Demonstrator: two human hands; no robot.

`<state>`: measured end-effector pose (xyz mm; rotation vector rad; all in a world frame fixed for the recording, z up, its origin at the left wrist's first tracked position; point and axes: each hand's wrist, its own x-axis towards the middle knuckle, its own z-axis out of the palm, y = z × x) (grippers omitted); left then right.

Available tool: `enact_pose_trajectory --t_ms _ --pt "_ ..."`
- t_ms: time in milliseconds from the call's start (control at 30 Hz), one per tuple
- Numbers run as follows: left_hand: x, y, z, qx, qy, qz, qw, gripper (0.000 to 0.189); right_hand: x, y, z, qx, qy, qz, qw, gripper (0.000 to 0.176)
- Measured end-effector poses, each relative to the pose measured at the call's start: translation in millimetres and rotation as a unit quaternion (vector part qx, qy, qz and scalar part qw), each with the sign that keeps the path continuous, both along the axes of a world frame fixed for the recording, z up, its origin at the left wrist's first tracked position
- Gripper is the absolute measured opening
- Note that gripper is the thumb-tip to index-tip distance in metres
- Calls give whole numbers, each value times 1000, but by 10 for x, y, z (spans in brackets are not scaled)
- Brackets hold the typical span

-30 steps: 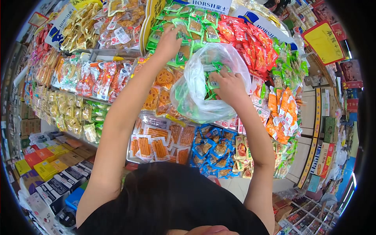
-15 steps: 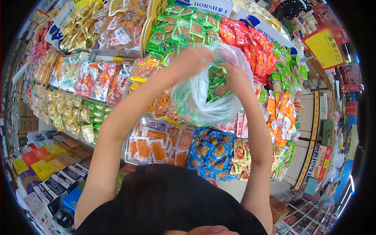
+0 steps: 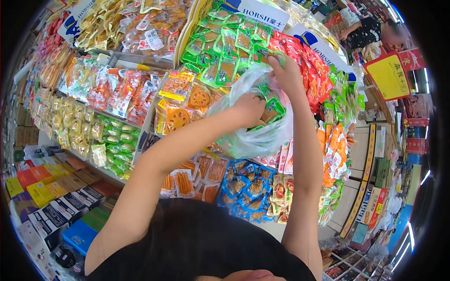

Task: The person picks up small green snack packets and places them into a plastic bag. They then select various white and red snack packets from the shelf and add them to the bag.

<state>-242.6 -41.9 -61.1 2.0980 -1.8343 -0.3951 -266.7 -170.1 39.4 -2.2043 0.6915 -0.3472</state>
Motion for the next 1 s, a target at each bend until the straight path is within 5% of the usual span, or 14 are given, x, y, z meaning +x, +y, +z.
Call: enact_pose_trajectory --t_ms 100,200,267,367,567,1000 --pt "25 20 -9 -37 22 19 999 67 379 -154 -268 -210 -108 67 969 40" --pt "59 -1 -47 -72 64 55 994 64 558 -97 -371 -252 -79 142 954 51" --pt "89 -29 -83 -79 93 77 990 62 473 -48 -322 -238 -35 147 959 58" --pt "117 -7 -3 -14 151 72 986 51 222 7 -272 -218 -49 129 966 45" --pt "194 58 3 -89 252 76 961 36 -297 -55 -199 6 -88 43 995 22" --pt "259 119 -46 -90 325 88 937 37 -542 -103 -400 -43 -13 110 993 32"
